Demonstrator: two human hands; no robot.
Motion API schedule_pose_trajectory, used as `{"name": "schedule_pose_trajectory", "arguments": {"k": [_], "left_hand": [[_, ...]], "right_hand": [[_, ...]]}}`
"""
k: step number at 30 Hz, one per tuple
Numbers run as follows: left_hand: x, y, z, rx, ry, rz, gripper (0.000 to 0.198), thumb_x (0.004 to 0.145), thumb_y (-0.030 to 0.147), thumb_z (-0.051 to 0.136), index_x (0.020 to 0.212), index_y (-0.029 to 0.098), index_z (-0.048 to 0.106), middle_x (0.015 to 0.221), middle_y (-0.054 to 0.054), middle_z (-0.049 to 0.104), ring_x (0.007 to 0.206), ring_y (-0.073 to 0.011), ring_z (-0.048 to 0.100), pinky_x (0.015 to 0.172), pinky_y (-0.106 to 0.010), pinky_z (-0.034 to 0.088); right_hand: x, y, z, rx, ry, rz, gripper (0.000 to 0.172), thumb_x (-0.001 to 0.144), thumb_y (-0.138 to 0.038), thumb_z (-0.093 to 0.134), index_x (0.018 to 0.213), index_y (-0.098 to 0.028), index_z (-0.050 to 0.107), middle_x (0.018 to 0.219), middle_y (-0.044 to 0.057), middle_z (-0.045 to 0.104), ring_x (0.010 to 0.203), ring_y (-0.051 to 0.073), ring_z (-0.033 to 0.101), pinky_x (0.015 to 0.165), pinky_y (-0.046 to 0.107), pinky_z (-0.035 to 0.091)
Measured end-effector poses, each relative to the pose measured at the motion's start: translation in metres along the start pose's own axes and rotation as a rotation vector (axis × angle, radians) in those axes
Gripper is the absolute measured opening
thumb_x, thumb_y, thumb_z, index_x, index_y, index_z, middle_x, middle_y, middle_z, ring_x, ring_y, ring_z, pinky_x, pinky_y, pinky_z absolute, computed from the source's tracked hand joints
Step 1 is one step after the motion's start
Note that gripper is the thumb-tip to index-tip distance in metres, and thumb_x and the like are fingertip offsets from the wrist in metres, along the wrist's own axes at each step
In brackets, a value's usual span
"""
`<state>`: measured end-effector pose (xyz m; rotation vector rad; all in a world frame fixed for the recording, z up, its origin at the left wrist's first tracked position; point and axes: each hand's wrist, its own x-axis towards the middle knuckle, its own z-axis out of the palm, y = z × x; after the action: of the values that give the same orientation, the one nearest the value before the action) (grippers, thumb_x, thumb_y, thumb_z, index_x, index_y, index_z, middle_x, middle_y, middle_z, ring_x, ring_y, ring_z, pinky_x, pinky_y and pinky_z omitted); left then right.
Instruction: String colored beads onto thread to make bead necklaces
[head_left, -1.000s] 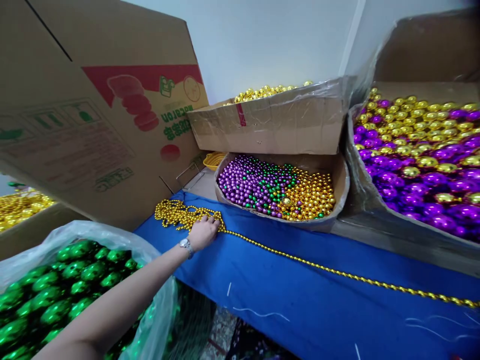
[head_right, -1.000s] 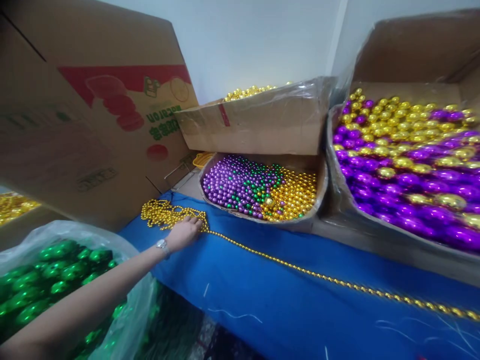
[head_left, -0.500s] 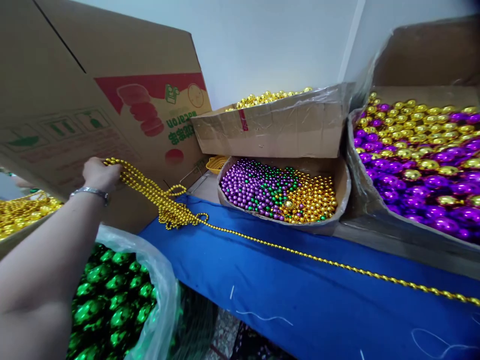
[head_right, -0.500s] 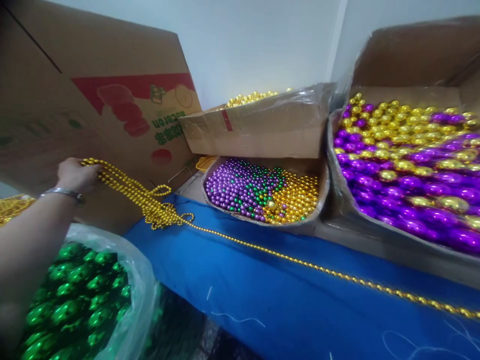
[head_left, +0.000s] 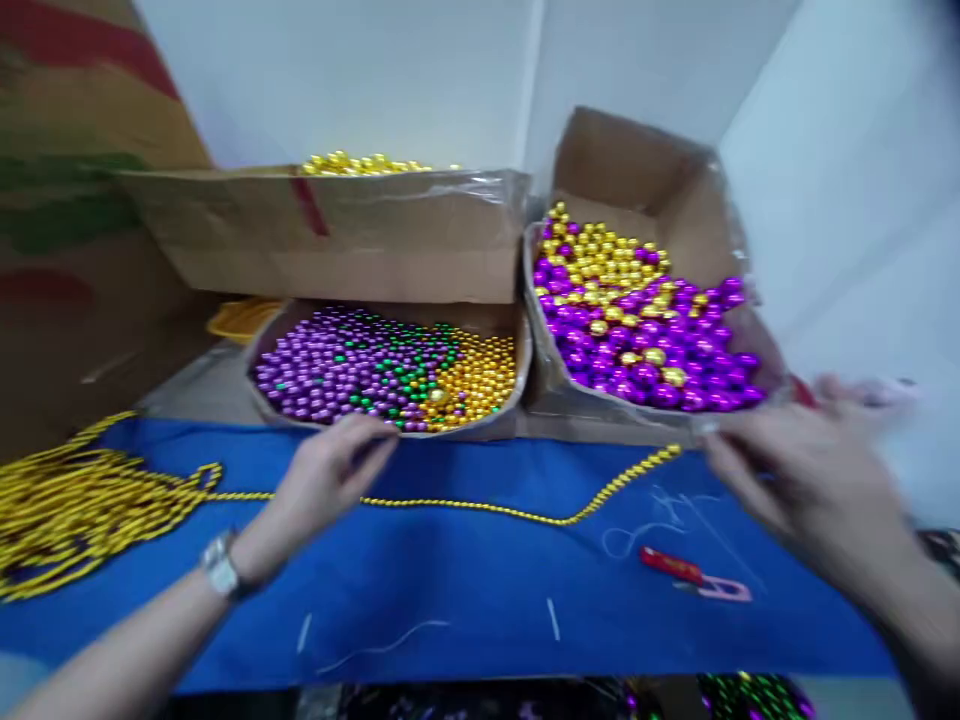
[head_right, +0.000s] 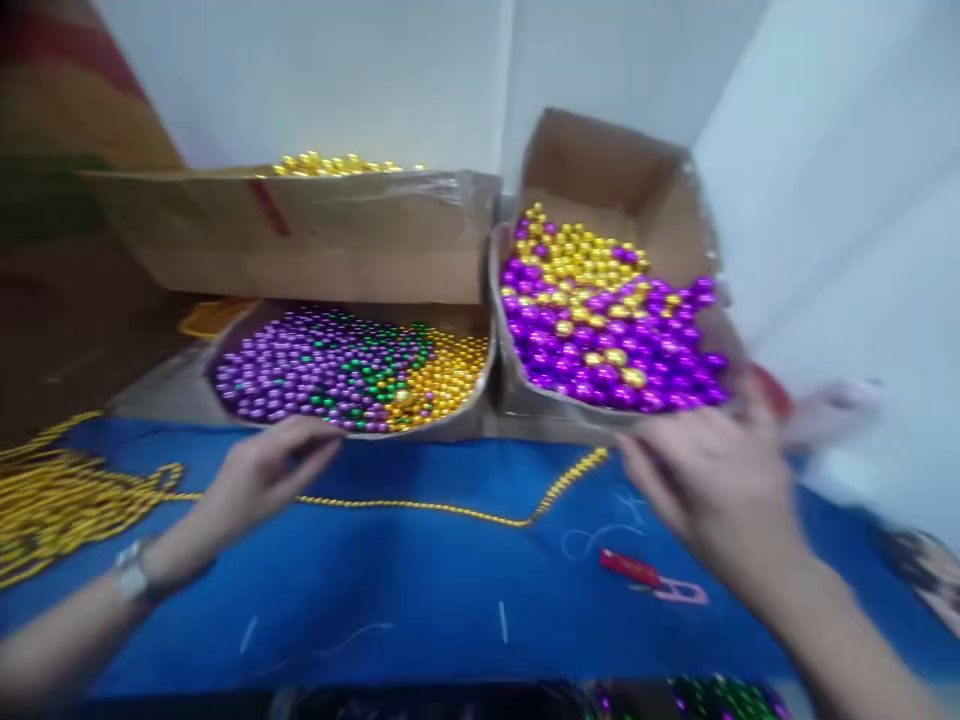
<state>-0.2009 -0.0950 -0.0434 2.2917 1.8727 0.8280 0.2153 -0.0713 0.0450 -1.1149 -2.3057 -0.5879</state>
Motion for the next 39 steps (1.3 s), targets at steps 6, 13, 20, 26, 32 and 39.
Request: {"name": "schedule_pose_trajectory", "arguments": {"k": [6, 13, 20, 26, 32, 39], "left_hand": [[0.003, 0.137, 0.04, -0.711, -0.13, 0.114, 0.031, 0.088, 0.026, 0.052, 0.118, 0.022, 0.055, 0.114, -0.007, 0.06, 0.1, -0.0176, 0.057, 0.086, -0.029, 0.046], [0.028, 0.159, 0.066, -1.312, -0.471, -0.151, 0.024, 0.087, 0.036, 0.051, 0.091, 0.014, 0.061, 0.071, -0.002, 0.059, 0.064, -0.011, 0.055, 0.06, -0.023, 0.044], [0.019, 0.135, 0.068, -1.072, -0.573, -0.358, 0.028, 0.085, 0.039, 0.051, 0.079, 0.013, 0.06, 0.061, 0.002, 0.051, 0.047, -0.0061, 0.036, 0.042, -0.018, 0.023], [0.02, 0.144, 0.085, -1.099, -0.553, -0.447, 0.025, 0.084, 0.036, 0.052, 0.072, 0.014, 0.054, 0.058, 0.003, 0.05, 0.044, -0.0056, 0.032, 0.04, -0.018, 0.019], [0.019, 0.148, 0.08, -1.2, -0.604, -0.418, 0.028, 0.083, 0.037, 0.052, 0.066, 0.014, 0.049, 0.06, 0.002, 0.052, 0.046, -0.0061, 0.037, 0.043, -0.019, 0.027], [0.019, 0.104, 0.047, -0.949, -0.788, -0.192, 0.029, 0.082, 0.04, 0.055, 0.09, 0.013, 0.061, 0.069, 0.0, 0.057, 0.059, -0.0095, 0.048, 0.055, -0.021, 0.039]], "right_hand": [[0.021, -0.035, 0.016, 0.072, -0.119, -0.096, 0.025, 0.092, -0.034, 0.048, 0.076, -0.022, 0.061, 0.065, -0.003, 0.054, 0.066, 0.012, 0.049, 0.105, 0.048, 0.02], [0.014, -0.049, 0.035, 0.168, -0.171, -0.122, 0.028, 0.094, -0.035, 0.043, 0.077, -0.022, 0.062, 0.068, -0.002, 0.054, 0.07, 0.013, 0.05, 0.106, 0.049, 0.018], [-0.013, -0.003, 0.059, -0.027, -0.354, 0.104, 0.026, 0.094, -0.034, 0.043, 0.084, -0.02, 0.064, 0.077, 0.003, 0.065, 0.07, 0.017, 0.059, 0.088, 0.043, 0.039], [-0.03, -0.067, 0.073, 0.272, -0.239, 0.161, 0.038, 0.095, -0.02, 0.036, 0.133, -0.021, 0.042, 0.125, 0.008, 0.056, 0.099, 0.018, 0.059, 0.079, 0.03, 0.048], [-0.037, -0.103, 0.097, 0.381, -0.199, 0.051, 0.031, 0.093, -0.013, 0.035, 0.119, -0.011, 0.052, 0.088, 0.01, 0.064, 0.077, 0.02, 0.059, 0.076, 0.035, 0.048], [-0.029, -0.062, 0.07, 0.484, -0.322, -0.09, 0.022, 0.095, -0.021, 0.038, 0.095, -0.016, 0.06, 0.077, 0.005, 0.058, 0.073, 0.017, 0.054, 0.065, 0.029, 0.044]]}}
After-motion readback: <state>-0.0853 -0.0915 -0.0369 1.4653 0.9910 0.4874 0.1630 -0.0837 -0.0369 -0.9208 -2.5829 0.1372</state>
